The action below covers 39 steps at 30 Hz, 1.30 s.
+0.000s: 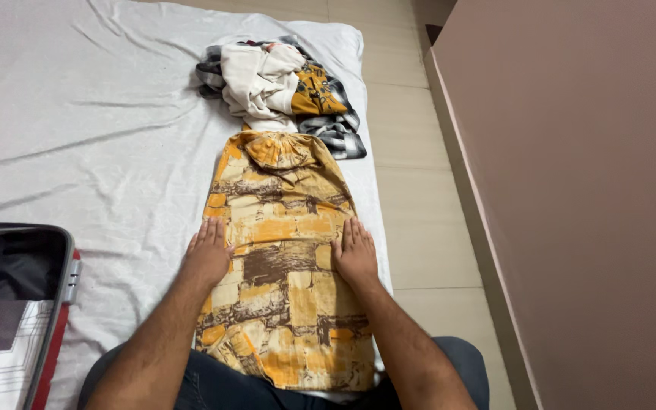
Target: The person folds a yellow patterned shirt by hand on a bed. The person flattens the shirt, folds the sides inward, and سپس folds it into a small rectangular shape.
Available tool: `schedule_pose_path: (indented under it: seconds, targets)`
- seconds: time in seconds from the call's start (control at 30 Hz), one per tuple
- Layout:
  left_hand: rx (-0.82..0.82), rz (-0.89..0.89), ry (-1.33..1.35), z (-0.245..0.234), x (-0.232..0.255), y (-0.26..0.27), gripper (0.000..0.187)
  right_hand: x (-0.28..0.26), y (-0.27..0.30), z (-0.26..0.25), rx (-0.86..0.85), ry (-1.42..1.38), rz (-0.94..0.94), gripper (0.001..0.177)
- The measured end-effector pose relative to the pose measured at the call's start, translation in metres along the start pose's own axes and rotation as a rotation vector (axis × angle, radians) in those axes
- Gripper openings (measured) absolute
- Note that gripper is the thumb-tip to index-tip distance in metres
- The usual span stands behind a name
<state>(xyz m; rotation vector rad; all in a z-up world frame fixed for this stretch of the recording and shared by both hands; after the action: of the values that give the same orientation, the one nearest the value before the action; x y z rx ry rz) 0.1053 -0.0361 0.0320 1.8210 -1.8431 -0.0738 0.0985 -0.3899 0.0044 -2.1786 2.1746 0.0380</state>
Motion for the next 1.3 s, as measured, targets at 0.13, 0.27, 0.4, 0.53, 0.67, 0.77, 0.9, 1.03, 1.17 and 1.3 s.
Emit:
schedule_pose_path:
  seconds: [0.13,0.27,0.4,0.53,0.67,0.77,0.9,1.03,1.17,1.3]
  targets:
    - [-0.041,-0.036,-0.025,0.014,-0.015,0.003,0.072,0.008,0.017,0.009,0.0,0.024,-0.031,0.074]
    - [-0.096,-0.062,-0.007,0.03,-0.031,0.005,0.074,0.015,0.03,0.014,-0.055,0.019,-0.037,0.073]
    - [-0.203,-0.065,-0.064,0.057,-0.053,-0.008,0.077,0.021,0.042,0.014,-0.091,0.032,-0.05,0.072]
    - [-0.275,0.003,-0.156,0.081,-0.071,-0.018,0.088,0.027,0.054,0.011,-0.135,0.012,-0.061,0.072]
    - [-0.323,-0.056,-0.119,0.092,-0.081,0.0,0.1,0.03,0.069,0.007,-0.216,0.02,-0.093,0.075]
    - [-0.357,-0.069,-0.134,0.094,-0.081,0.015,0.106,0.034,0.079,0.006,-0.318,0.053,-0.111,0.076]
    - [-0.411,-0.058,-0.169,0.078,-0.064,0.052,0.099,0.036,0.1,0.007,-0.348,0.064,-0.148,0.077]
    - [-0.513,-0.094,-0.124,0.065,-0.036,0.096,0.074,0.026,0.128,-0.005,-0.359,-0.012,-0.064,0.046]
    - [-0.462,0.005,-0.101,0.065,-0.012,0.121,0.068,0.021,0.155,-0.036,-0.368,-0.128,0.037,0.032]
    - [-0.408,-0.017,-0.086,0.059,-0.005,0.132,0.069,0.018,0.178,-0.056,-0.338,-0.065,0.066,0.032]
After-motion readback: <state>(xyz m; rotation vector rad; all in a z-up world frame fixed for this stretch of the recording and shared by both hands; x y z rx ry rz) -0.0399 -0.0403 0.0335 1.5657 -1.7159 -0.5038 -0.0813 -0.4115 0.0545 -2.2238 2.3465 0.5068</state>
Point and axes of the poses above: each hand's wrist, its own y-axis away from the middle knuckle, its own z-axis out of the palm, x = y × z, the point moved 4 cm from there along -y, towards the middle knuckle, and after that the axes turned 12 degrees about y, right-handed, at the moved point
